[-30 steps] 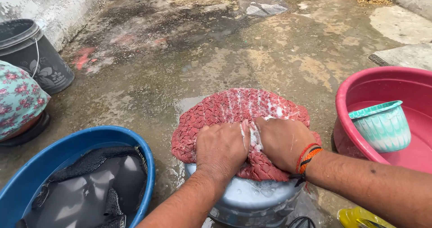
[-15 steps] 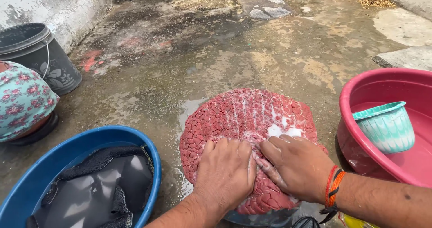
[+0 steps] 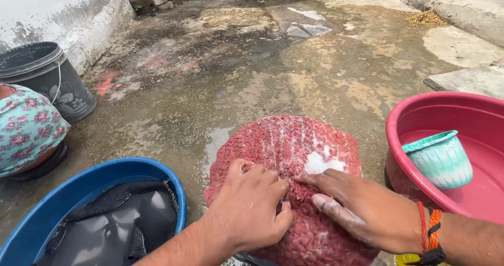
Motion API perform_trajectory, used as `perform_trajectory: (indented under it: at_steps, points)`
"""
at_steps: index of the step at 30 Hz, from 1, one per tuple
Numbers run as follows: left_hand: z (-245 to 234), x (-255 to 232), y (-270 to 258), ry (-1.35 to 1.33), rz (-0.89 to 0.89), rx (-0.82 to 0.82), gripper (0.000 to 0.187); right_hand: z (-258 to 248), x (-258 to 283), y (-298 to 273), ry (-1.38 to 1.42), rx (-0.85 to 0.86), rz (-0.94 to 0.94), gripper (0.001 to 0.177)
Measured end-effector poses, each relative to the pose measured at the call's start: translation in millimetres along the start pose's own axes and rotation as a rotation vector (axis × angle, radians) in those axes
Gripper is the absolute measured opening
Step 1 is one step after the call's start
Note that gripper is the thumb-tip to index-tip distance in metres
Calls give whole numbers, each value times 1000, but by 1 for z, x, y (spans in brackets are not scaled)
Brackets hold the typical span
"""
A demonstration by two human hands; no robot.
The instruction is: Scrubbing and washing a red textured rug with soap and a brush in an outdoor courtyard.
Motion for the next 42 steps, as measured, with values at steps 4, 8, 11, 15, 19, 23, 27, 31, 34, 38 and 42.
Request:
perform_trajectory:
  at_steps: [4,8,11,15,19,23,27,31,34,38,42]
  points:
    - [54,11,-9,71,63,109,37,7,-25,-3,126,100,170,46]
    - [80,11,17,47,-142,-155,61,28,-39,9,-150,97,2,55]
    - [87,11,24,90,-244,-33,66,35,-83,32,-378,167,-106,65]
    - [95,13,25,137,-232,-50,71,12,-62,73,-530,370,282,71]
    - [100,21,26,146,-196,-136,71,38,-69,46,-513,267,59,68]
    - [103,20,25,170,-172,-177,71,33,-84,53,-417,306,132,70]
    - [97,19,24,159,-177,-119,61,47,-69,26,-444,158,-183,67]
    - [87,10,27,137,-201,-102,69,33,-90,43,-419,239,81,67]
    - [81,8,24,149,-230,-19,62,42,-70,29,-437,252,108,68]
    - [83,7,23,120,-255,24,64,32,-91,38,-487,256,-13,67]
    - [81,8,24,154,-236,25,63,40,-53,14,-494,320,116,67]
Point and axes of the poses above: each hand's wrist, its own y-axis towards the middle knuckle, its own z-axis out of the palm, x = y × z, the point moved 1 cm from there along y, towards the middle knuckle, and after that the axes turned 6 degrees about -y, right-handed, at the moved point
